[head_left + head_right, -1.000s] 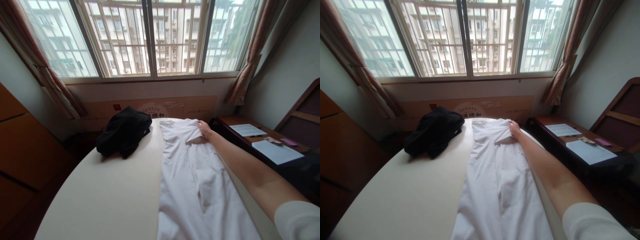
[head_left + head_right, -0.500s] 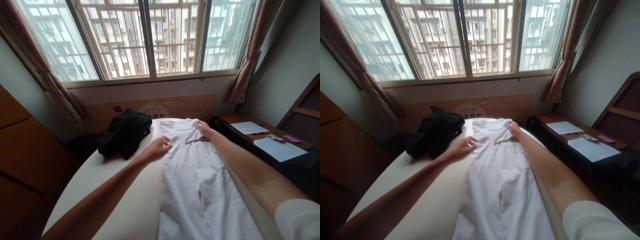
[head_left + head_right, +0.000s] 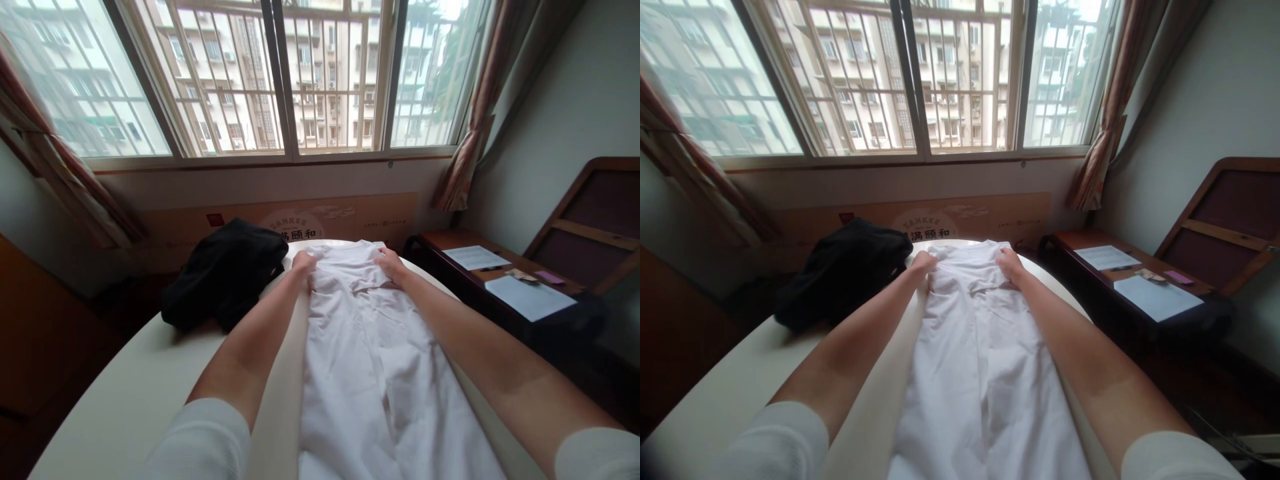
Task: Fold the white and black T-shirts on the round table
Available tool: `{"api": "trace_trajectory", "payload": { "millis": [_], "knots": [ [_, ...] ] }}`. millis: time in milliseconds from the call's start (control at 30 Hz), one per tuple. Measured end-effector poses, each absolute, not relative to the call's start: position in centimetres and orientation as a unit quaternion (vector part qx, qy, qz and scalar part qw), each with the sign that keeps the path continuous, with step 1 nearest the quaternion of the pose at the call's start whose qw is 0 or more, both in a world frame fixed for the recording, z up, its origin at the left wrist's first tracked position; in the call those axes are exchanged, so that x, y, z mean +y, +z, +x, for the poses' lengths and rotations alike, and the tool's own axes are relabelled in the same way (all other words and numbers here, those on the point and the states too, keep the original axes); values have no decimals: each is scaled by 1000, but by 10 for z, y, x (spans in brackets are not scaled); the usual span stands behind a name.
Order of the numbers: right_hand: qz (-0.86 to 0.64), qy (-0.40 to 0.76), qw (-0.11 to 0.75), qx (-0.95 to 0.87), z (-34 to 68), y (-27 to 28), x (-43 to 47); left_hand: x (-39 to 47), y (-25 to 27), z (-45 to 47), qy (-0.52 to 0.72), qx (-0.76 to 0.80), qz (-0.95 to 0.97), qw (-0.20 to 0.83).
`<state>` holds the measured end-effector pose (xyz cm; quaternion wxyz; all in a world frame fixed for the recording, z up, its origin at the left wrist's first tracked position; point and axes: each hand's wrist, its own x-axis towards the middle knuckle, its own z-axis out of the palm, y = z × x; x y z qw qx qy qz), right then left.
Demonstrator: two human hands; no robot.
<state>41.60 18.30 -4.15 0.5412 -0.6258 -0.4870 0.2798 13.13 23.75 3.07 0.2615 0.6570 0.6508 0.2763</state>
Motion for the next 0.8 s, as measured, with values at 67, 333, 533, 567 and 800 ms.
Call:
{"api": "trace_trajectory", "payload": {
  "millis": [67, 333, 533, 567, 800],
  "knots": [
    [-618, 301, 534, -492, 408, -40, 181, 243, 31, 121, 269, 670, 655, 225],
    [-579, 346, 526, -518, 344, -37, 187, 251, 48, 74, 259, 680, 672, 136],
    [-585, 298, 560, -506, 333, -30, 209, 252, 35, 72, 249, 688, 672, 117],
    [-587, 286, 564, -505, 335, -26, 214, 252, 31, 75, 257, 681, 676, 112],
    [-563, 245, 582, -533, 348, 8, 248, 256, 6, 81, 377, 572, 717, 130]
  ]
}}
